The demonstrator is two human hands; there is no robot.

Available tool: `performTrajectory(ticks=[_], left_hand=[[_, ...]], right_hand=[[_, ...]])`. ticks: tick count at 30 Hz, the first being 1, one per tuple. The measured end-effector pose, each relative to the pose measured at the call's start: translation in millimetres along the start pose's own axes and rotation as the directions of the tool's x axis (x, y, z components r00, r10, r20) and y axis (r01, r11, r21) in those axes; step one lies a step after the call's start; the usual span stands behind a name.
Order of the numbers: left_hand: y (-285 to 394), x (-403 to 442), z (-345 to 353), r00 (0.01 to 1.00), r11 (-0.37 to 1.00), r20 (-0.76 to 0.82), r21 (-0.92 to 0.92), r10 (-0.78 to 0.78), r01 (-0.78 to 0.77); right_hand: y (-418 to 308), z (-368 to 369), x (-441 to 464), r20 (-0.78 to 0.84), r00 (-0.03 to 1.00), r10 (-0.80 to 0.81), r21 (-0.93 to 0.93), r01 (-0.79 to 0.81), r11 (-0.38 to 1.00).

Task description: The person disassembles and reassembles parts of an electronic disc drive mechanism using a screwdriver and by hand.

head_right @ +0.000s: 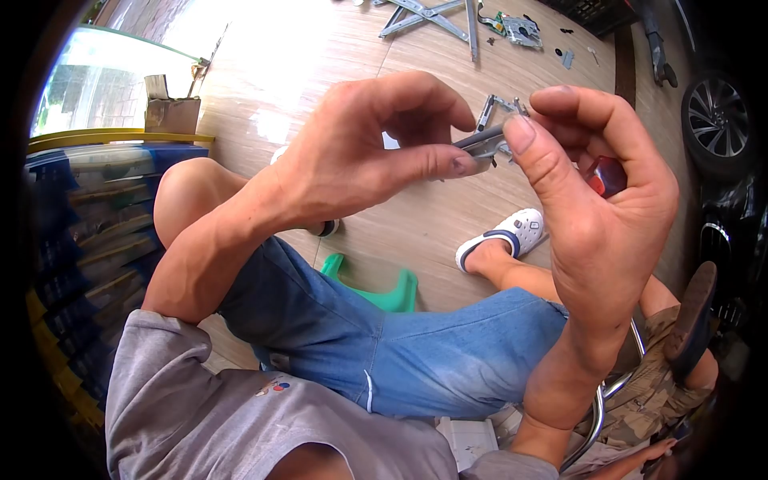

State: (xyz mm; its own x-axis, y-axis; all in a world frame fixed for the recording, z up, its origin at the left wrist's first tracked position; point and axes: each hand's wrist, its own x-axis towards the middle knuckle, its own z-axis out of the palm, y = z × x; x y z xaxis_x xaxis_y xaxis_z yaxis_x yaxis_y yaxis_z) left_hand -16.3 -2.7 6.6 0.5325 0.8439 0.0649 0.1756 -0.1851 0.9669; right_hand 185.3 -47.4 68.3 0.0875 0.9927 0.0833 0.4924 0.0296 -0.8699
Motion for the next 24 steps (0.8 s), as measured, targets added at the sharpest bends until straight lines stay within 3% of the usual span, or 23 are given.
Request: performTrajectory(ticks=[5, 24], left_hand=[[-6.3, -0.7, 1.6, 0.997, 0.997, 0.022, -0.009, 0.078, -0.078], [-2.2, -0.7, -0.1, 0.998, 0.996, 0.015, -0.072, -0.058, 0.059]], right_hand=[[-0.4, -0.8, 0.5, 0.004, 1.0, -0.01, -0.025, 0.01, 1.0], [0.2, 1.6, -0.2, 0.009, 1.0, -0.004, -0.005, 0.005, 1.0]])
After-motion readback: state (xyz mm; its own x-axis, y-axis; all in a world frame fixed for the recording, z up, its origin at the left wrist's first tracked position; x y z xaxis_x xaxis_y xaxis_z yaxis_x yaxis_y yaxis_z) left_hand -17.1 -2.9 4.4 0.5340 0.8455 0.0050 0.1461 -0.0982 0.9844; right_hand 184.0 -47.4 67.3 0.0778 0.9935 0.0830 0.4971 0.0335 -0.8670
